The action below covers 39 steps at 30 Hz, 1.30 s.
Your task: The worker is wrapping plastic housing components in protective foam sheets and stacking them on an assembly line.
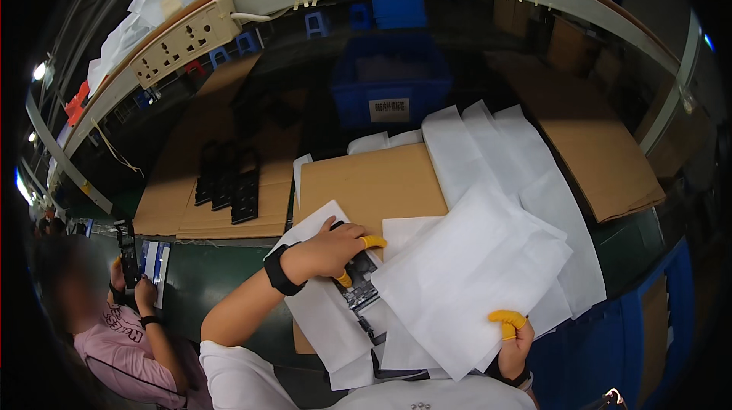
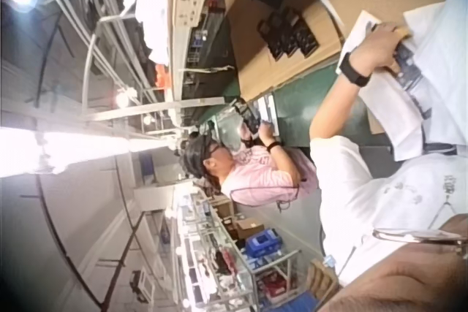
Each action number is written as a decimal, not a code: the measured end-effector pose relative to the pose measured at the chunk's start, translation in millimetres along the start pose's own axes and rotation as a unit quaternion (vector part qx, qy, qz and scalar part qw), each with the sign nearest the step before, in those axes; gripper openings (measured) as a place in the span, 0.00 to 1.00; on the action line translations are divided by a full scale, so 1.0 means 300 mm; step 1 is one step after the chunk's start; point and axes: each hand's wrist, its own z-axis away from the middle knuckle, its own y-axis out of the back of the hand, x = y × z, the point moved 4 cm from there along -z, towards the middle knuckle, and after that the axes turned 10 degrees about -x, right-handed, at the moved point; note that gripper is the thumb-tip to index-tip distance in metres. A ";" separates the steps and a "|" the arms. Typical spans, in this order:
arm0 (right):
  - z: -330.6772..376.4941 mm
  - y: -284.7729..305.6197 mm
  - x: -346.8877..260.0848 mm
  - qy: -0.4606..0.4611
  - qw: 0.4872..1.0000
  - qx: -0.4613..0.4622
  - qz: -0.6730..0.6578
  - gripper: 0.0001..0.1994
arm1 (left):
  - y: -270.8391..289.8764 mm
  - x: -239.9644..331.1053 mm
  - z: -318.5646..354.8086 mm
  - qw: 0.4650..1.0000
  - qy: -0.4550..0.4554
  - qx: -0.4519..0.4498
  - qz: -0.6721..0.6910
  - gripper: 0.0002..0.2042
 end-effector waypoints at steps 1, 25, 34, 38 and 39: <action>0.001 0.001 -0.001 0.001 1.000 -0.004 0.007 0.09 | -0.018 -0.024 0.000 1.000 -0.001 -0.002 -0.003 0.38; -0.038 -0.003 -0.032 0.029 0.993 -0.110 0.029 0.12 | 0.031 0.077 0.152 0.483 -0.362 0.183 0.776 0.24; 0.051 -0.037 0.140 0.010 0.993 -0.079 -0.090 0.13 | 0.075 0.557 0.054 0.719 -0.410 -0.217 0.517 0.16; 0.023 -0.045 0.112 0.031 0.992 -0.102 -0.070 0.13 | 0.070 0.606 0.086 0.625 -0.491 -0.240 0.558 0.15; 0.015 -0.047 0.099 0.037 0.992 -0.106 -0.065 0.13 | 0.102 0.573 0.078 0.657 -0.512 -0.148 0.534 0.16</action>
